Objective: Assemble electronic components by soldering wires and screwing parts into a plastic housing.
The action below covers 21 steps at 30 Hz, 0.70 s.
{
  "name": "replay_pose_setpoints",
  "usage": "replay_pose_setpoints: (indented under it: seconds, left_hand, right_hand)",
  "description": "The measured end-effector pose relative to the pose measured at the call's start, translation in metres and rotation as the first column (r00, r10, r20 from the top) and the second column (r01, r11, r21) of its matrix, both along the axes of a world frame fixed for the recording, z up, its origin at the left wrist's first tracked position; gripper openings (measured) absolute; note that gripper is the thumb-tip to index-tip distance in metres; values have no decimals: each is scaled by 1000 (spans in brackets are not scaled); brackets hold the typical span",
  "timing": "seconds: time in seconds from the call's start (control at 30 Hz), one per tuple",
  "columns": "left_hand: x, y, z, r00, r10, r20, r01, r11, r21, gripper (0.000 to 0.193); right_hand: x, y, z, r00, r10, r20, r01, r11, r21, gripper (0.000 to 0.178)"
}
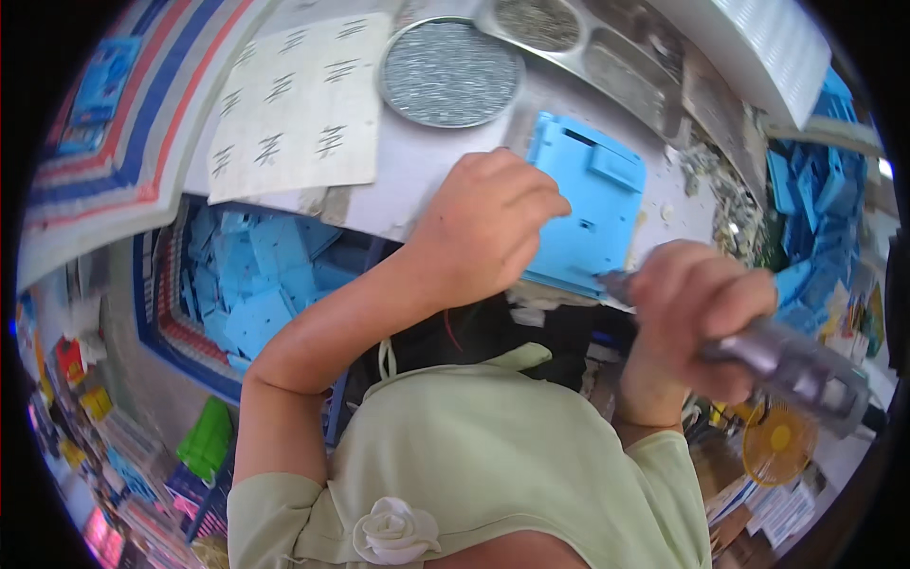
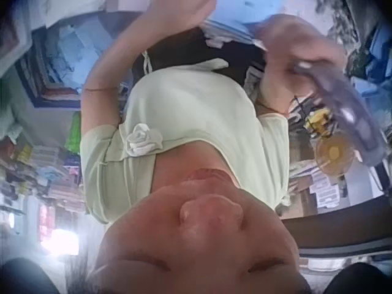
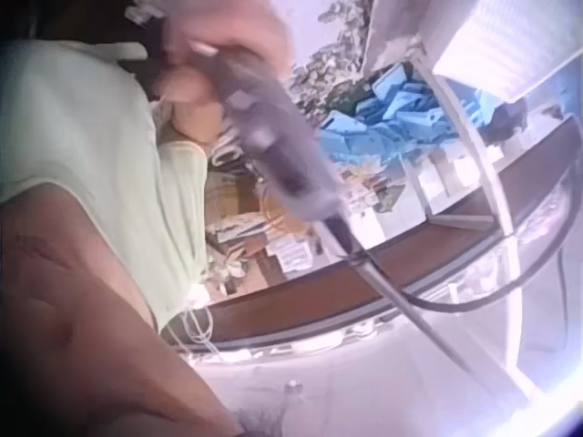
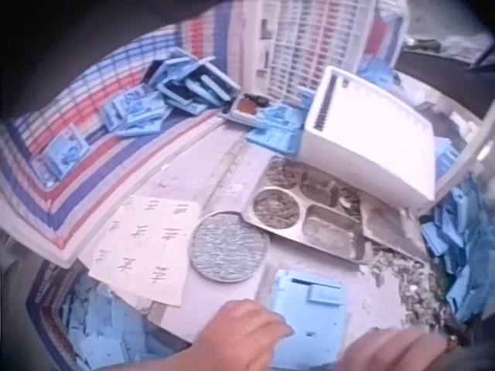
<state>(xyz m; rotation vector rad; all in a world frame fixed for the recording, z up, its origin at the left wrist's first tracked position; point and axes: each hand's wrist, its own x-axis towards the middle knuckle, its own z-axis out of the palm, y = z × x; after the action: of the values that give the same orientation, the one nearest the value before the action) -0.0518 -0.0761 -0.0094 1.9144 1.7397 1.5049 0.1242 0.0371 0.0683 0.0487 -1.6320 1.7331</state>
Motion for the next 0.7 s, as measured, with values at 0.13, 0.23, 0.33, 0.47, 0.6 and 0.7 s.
replay_pose_setpoints:
  seconds: [0.13,0.23,0.33,0.47,0.6,0.7]
  left_hand:
    - [32,22,5,987,-128,-96,123,991,-60,27]
    - [35,27,-1,970,-165,-179,139,979,-147,26]
    - [38,26,2,968,-161,-192,125,975,-183,25]
    - [39,27,3,967,-153,-204,113,974,-197,25]
    - [38,28,1,970,-145,-195,107,976,-192,26]
    - [38,32,1,985,-145,-97,124,973,-196,28]
  right_hand:
    - [37,46,-2,983,-178,-38,174,980,-97,29]
    - [41,62,-27,968,-244,-61,236,964,-120,23]
    - [27,70,-28,961,-242,-133,230,968,-100,17]
    - [15,68,-40,944,-321,-72,319,947,-49,15]
    - [37,52,-30,976,-216,-37,211,971,-114,18]
    - [47,33,-36,980,-200,2,199,976,-92,23]
